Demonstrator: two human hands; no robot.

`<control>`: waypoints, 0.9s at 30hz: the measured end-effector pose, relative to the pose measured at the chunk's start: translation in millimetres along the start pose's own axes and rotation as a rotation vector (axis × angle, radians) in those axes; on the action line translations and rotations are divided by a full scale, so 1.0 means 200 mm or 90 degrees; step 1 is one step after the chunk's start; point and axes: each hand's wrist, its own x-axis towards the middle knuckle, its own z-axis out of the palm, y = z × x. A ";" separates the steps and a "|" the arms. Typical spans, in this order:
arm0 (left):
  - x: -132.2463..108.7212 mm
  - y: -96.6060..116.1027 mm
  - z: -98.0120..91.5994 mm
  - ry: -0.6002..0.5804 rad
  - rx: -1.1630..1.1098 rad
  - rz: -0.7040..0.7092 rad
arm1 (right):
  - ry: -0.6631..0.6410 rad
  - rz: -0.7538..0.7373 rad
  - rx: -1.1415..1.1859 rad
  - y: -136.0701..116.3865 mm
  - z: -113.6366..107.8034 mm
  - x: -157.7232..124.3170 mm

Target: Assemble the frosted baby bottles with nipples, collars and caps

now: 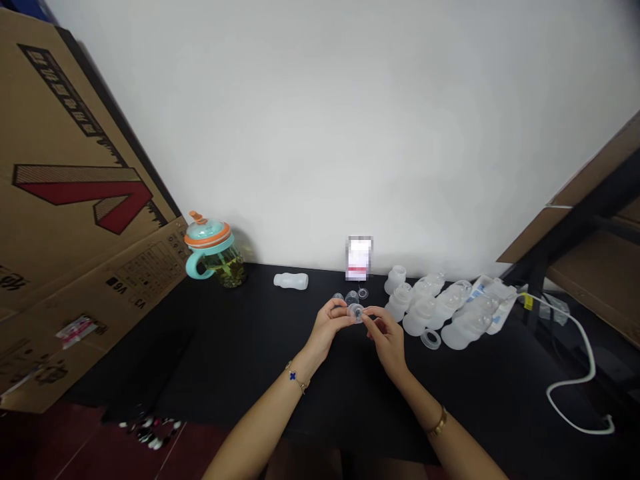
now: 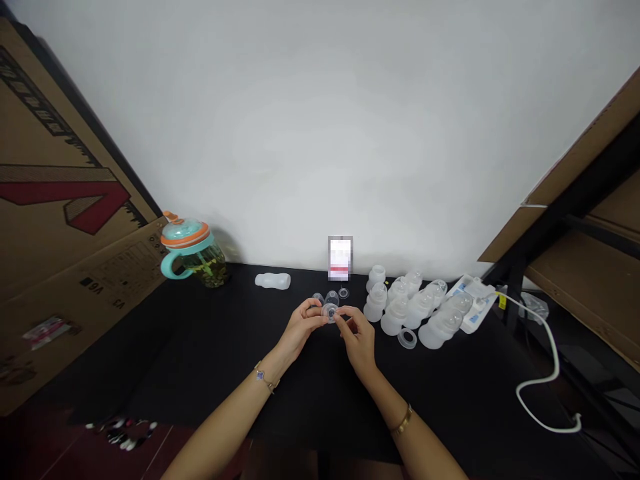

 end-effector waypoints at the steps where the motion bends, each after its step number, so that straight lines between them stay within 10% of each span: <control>1: 0.00 0.00 0.00 -0.001 0.002 0.004 | 0.000 0.000 0.000 0.00 0.00 0.00; 27: 0.00 -0.04 0.01 0.005 -0.025 -0.044 | 0.053 -0.110 -0.116 0.03 -0.01 0.00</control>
